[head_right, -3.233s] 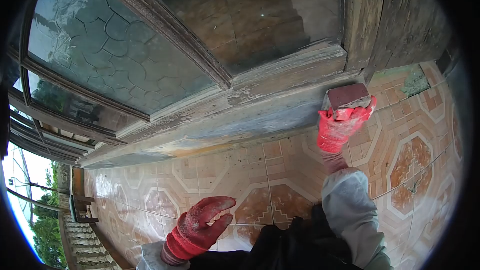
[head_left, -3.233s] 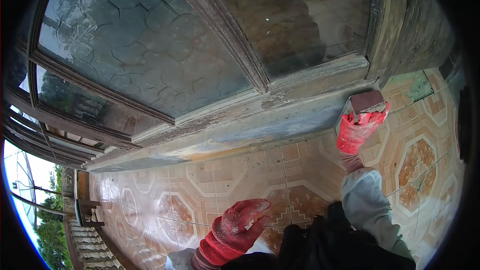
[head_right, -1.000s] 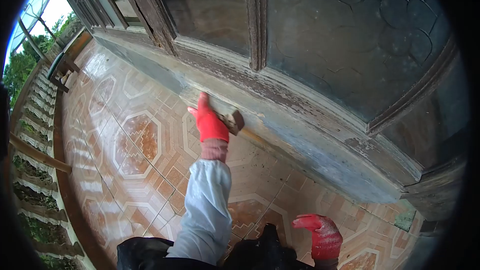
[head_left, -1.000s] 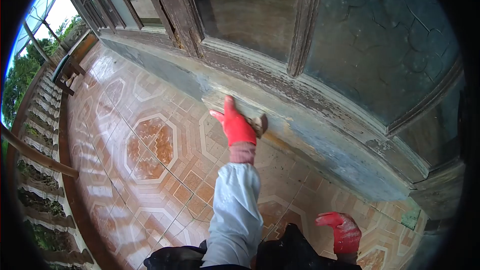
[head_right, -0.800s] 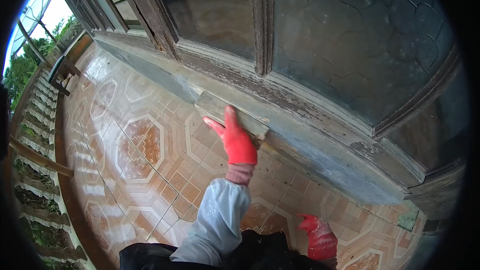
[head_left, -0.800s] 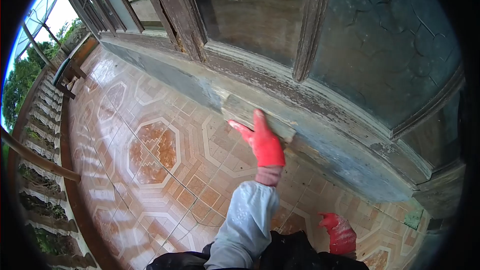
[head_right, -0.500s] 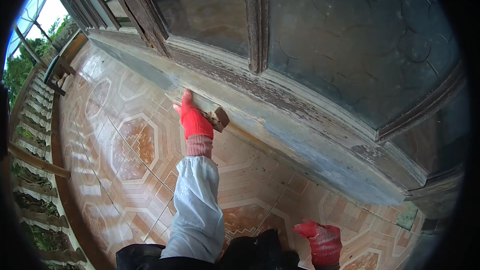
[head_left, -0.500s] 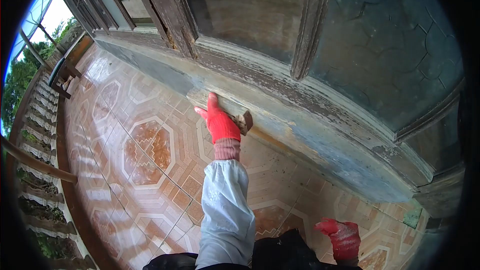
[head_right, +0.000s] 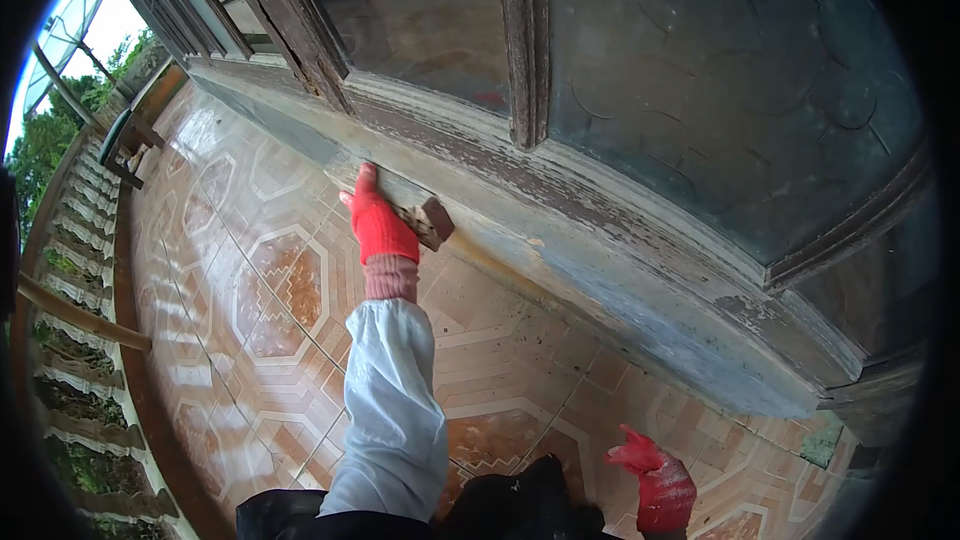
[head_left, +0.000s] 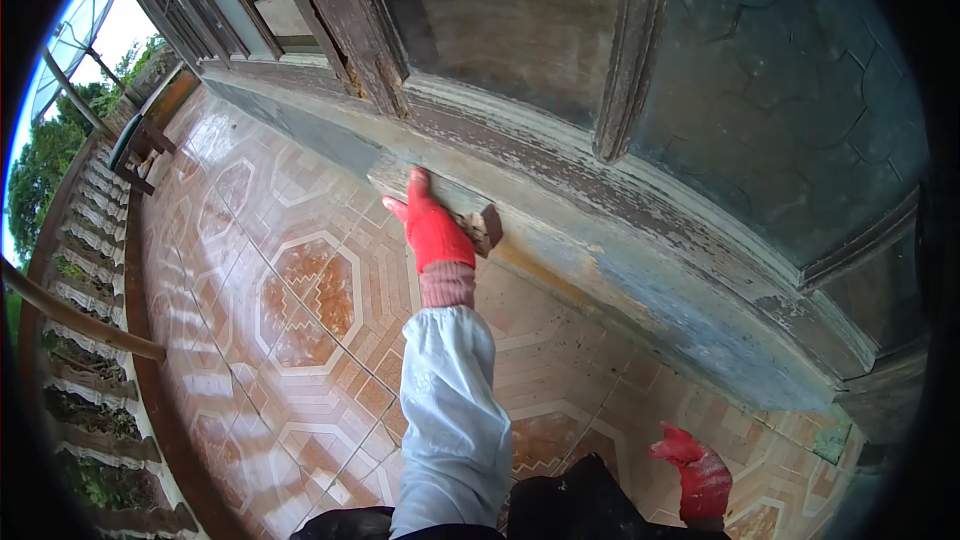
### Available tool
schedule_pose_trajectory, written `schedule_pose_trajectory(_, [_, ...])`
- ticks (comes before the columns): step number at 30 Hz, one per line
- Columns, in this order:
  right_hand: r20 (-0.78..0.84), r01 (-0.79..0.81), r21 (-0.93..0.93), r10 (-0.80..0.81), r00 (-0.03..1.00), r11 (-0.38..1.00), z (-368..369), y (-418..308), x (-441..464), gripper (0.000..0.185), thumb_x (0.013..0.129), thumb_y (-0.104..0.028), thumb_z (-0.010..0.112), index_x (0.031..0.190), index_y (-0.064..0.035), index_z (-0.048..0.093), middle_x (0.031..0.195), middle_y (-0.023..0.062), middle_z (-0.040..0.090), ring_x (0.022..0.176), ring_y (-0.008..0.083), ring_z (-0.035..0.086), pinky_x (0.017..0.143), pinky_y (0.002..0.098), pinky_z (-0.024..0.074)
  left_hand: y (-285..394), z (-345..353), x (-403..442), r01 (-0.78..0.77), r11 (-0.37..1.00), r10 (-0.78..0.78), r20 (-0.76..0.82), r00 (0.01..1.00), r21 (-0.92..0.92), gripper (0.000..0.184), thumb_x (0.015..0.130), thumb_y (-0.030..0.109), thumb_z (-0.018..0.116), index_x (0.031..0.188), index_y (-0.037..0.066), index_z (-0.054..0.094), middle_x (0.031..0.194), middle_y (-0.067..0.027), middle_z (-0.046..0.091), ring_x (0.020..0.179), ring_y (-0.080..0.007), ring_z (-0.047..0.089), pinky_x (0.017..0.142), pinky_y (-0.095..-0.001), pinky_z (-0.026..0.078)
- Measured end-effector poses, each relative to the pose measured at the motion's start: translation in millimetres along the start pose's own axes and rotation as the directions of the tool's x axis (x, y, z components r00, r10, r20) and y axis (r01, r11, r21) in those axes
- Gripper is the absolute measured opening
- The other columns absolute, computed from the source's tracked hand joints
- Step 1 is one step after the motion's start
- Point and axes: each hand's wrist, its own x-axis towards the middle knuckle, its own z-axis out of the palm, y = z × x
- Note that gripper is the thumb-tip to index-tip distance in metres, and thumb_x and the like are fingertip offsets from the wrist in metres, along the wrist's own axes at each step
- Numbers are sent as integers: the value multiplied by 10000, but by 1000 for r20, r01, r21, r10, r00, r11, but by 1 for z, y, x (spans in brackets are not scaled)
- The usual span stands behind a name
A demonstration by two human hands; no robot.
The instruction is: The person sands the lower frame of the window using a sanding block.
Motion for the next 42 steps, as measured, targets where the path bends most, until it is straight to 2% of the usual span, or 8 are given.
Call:
schedule_pose_trajectory(7, [15, 937, -84, -939, 343, 340, 11, -34, -45, 354, 767, -49, 636, 1116, -107, 640, 1314, 167, 533, 1224, 308, 498, 857, 383, 497, -79, 12, -148, -315, 814, 305, 103, 947, 488, 928, 888, 351, 623, 1504, 16, 16, 1477, -237, 232, 1332, -314, 310, 1086, -375, 284])
schedule_pose_trajectory(12, [-596, 725, -587, -798, -87, 360, 47, -122, -147, 363, 740, 91, 566, 1015, -121, 670, 1259, 99, 562, 1126, 255, 537, 771, 371, 475, -68, -1, -103, -362, 835, 327, 154, 932, 414, 924, 887, 363, 619, 1499, 3, 27, 1456, -243, 279, 1157, -317, 475, 989, -387, 393])
schedule_pose_trajectory(14, [-246, 269, -946, -942, -228, 181, 22, -130, -163, 353, 737, 40, 609, 1030, -147, 670, 1249, 88, 559, 1099, 274, 539, 771, 378, 473, -45, -6, -41, -221, 954, 210, 73, 975, 203, 936, 865, 393, 626, 1508, 48, 39, 1371, -246, 389, 1038, -322, 553, 916, -426, 452])
schedule_pose_trajectory(15, [160, -254, -960, -977, -137, -122, 5, -126, -166, 351, 734, -10, 651, 1045, -172, 671, 1238, 77, 555, 1072, 293, 540, 770, 386, 472, -29, -4, -20, -87, 994, 88, -14, 996, 64, 943, 853, 407, 624, 1517, 89, 34, 1331, -252, 422, 1028, -324, 556, 909, -452, 454])
schedule_pose_trajectory(19, [275, -337, -907, -961, -22, -252, -54, -112, -132, 466, 601, -266, 764, 1053, -208, 667, 1128, 29, 583, 963, 293, 547, 763, 406, 479, -17, 15, -61, -76, 995, 80, -55, 995, 64, 933, 848, 365, 652, 1510, 42, 78, 1348, -192, 426, 1100, -272, 508, 983, -391, 398])
schedule_pose_trajectory(25, [56, -197, -979, -996, -65, -42, -54, -109, -105, 527, 638, -352, 759, 1106, -140, 645, 984, 92, 611, 846, 288, 562, 695, 363, 476, -71, 6, -127, -412, 730, 391, 160, 906, 545, 958, 888, 420, 608, 1511, 39, -13, 1454, -187, 320, 1274, -261, 393, 1082, -342, 286])
schedule_pose_trajectory(30, [79, -174, -983, -994, -78, -64, -43, -114, -112, 549, 616, -377, 764, 1103, -153, 645, 984, 37, 628, 818, 258, 557, 698, 354, 484, -13, -12, 33, -113, 994, 113, 35, 993, 2, 908, 837, 401, 658, 1493, 74, 124, 1159, -206, 553, 830, -262, 621, 741, -415, 527])
schedule_pose_trajectory(42, [41, -196, -980, -993, -113, -19, -44, -115, -104, 538, 621, -366, 763, 1099, -148, 649, 1051, 25, 637, 882, 268, 576, 748, 363, 493, -69, 10, -140, -379, 826, 348, 152, 925, 417, 933, 885, 333, 622, 1493, -14, 3, 1470, -300, 194, 1336, -373, 276, 1108, -440, 231])
